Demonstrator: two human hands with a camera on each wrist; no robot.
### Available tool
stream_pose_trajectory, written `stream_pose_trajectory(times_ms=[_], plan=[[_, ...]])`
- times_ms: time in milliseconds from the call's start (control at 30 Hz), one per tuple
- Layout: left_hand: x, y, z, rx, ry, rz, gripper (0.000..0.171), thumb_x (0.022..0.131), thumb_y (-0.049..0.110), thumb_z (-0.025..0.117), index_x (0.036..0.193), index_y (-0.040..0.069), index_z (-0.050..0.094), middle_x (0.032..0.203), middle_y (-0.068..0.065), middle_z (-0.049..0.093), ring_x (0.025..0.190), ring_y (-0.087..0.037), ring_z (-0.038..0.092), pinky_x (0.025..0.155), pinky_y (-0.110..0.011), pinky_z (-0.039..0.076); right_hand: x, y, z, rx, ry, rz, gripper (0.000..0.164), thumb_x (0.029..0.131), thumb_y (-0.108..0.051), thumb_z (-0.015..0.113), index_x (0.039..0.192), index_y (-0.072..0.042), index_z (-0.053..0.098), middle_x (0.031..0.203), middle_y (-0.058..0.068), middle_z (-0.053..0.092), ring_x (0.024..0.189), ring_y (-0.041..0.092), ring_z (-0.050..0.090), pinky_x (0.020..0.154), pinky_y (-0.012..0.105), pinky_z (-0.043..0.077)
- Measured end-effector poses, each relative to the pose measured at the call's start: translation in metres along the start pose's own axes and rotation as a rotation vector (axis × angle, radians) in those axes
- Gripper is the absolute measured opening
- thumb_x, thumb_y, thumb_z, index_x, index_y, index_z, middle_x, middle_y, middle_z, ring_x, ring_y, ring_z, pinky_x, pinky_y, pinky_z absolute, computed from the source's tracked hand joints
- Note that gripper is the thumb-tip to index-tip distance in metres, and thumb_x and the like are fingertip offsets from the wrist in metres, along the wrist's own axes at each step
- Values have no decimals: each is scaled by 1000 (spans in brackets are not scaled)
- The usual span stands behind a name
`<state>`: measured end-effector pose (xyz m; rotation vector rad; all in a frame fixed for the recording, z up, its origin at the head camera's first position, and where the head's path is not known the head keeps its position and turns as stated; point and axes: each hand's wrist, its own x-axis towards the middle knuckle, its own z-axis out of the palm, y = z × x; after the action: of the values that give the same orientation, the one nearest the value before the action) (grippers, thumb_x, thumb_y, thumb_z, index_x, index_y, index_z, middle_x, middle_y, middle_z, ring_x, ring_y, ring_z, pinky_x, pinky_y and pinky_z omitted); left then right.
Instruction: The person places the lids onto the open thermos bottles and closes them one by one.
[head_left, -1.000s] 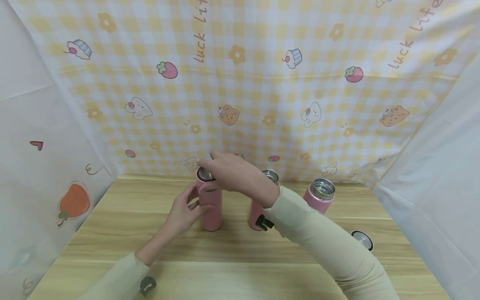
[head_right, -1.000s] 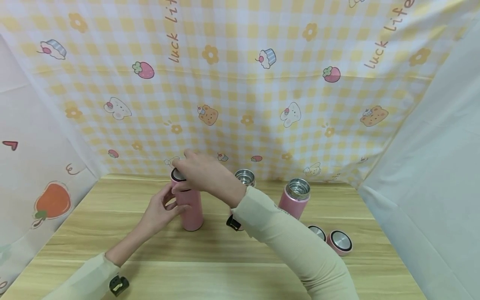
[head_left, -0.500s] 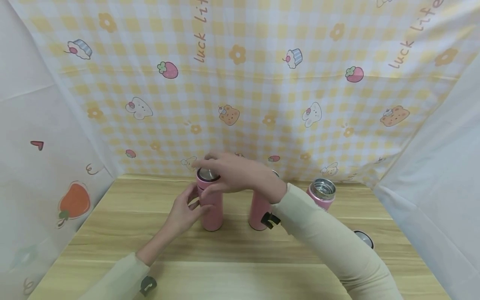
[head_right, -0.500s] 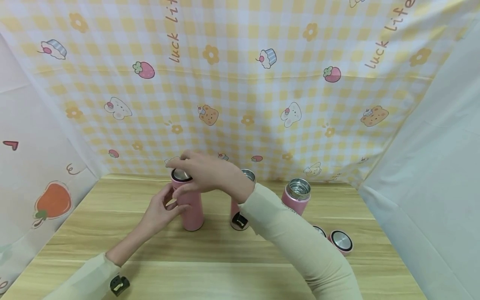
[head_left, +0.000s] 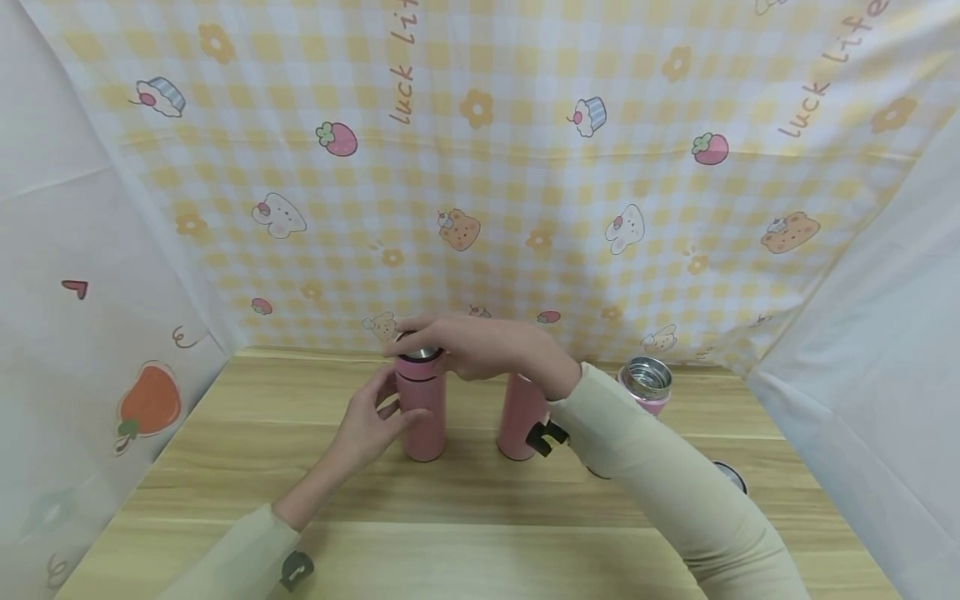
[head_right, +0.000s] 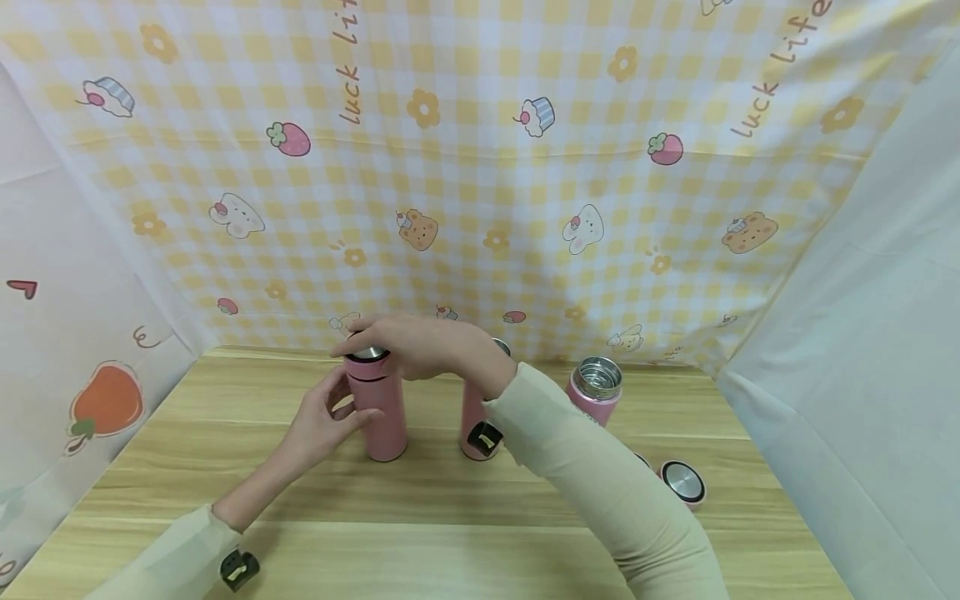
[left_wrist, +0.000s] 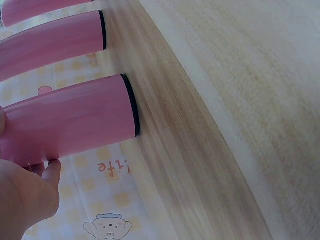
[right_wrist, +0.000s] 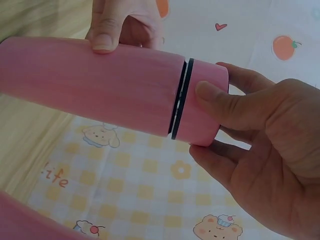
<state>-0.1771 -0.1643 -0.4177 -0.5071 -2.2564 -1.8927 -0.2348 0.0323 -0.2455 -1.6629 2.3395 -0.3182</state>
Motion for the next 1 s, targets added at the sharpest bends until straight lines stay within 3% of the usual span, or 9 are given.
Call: stream_pose_trajectory(times_ms=[600,833,1000], plan=[[0,0,0,5,2,0,67,85,7,83,143,8,49,136,-11,55,125,-29,54,102,-32,49,1,-8,3,-109,20,49,64,94,17,58,149,-14,53,153,10,44,134,23,49,95,21,48],[0,-1,1,-10,2,3,64,85,5,83,141,7,50,135,-11,55,124,-28,54,102,-32,49,2,-16,4,-189,32,116,55,97,3,65,149,-15,54,145,7,52,131,19,50,101,23,46],[0,-1,0,-7,-2,-2,66,86,5,82,143,7,48,136,-10,54,126,-29,53,103,-32,49,4,-19,5,-239,31,150,54,98,-8,69,149,-19,54,136,7,57,120,18,55,91,24,50]])
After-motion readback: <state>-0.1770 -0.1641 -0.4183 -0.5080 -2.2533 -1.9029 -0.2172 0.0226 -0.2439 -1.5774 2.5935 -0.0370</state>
